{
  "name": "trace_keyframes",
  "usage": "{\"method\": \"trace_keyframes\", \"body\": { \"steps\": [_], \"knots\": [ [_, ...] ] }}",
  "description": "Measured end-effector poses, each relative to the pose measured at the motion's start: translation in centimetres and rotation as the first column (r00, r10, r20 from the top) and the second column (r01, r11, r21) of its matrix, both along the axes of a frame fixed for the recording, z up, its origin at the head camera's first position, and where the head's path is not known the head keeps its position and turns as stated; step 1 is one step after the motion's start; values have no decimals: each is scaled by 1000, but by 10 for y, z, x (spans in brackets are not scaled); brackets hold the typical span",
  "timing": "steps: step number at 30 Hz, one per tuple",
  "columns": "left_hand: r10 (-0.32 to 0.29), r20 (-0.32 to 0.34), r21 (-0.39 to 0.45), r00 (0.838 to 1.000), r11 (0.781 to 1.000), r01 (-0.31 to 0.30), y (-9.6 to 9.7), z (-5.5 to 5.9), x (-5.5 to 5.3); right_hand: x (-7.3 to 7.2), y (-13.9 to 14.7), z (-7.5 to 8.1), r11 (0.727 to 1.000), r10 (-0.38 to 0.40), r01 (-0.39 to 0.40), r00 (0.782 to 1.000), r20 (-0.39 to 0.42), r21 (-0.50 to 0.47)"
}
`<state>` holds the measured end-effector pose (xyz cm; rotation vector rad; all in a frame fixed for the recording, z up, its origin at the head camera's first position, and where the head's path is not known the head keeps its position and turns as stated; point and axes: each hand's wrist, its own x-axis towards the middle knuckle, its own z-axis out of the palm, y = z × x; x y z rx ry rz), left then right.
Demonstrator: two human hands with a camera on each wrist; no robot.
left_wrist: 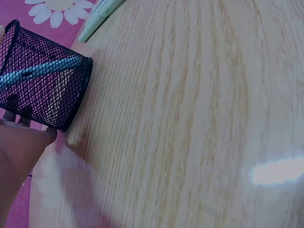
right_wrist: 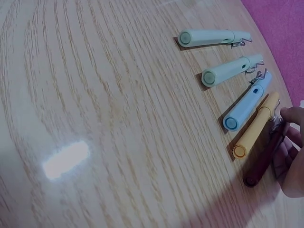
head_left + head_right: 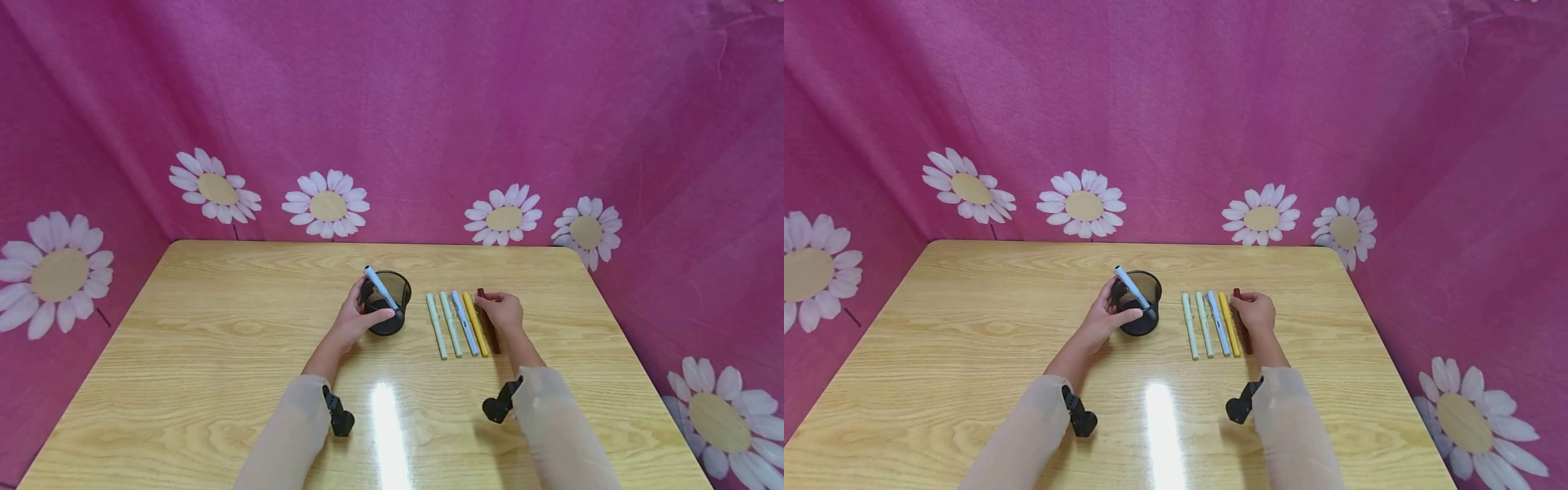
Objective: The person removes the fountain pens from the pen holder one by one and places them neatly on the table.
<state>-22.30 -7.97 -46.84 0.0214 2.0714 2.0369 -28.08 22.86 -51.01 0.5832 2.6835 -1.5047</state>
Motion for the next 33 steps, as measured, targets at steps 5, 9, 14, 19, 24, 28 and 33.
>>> {"method": "trace_keyframes", "body": {
  "steps": [5, 9, 14, 19, 24, 28, 33],
  "knots": [
    [0, -9, 7, 1000, 1000, 0, 0, -3, -3, 1, 0, 3, 1000, -2, 2, 1000, 2, 2],
    [9, -16, 23, 1000, 1000, -9, 1, -15, -9, 4, -5, 10, 999, 4, -4, 1000, 22, 32],
    [35, -30, 15, 999, 999, -35, 2, -27, -15, 4, -5, 15, 999, 18, -18, 1000, 18, 37],
    [50, -42, 5, 998, 999, -50, 3, -28, -15, 0, -3, 18, 999, 34, -34, 999, -5, 35],
    [45, -41, 11, 998, 999, -45, 3, -30, -15, -2, -5, 22, 996, 50, -46, 997, -54, 73],
    [31, -29, 27, 999, 999, -31, 2, -31, -15, -1, -10, 29, 995, 77, -72, 995, -63, 72],
    [7, -20, 36, 1000, 999, -6, 1, -16, -8, 1, -16, 37, 992, 115, -111, 991, -67, 55]
  ]
}}
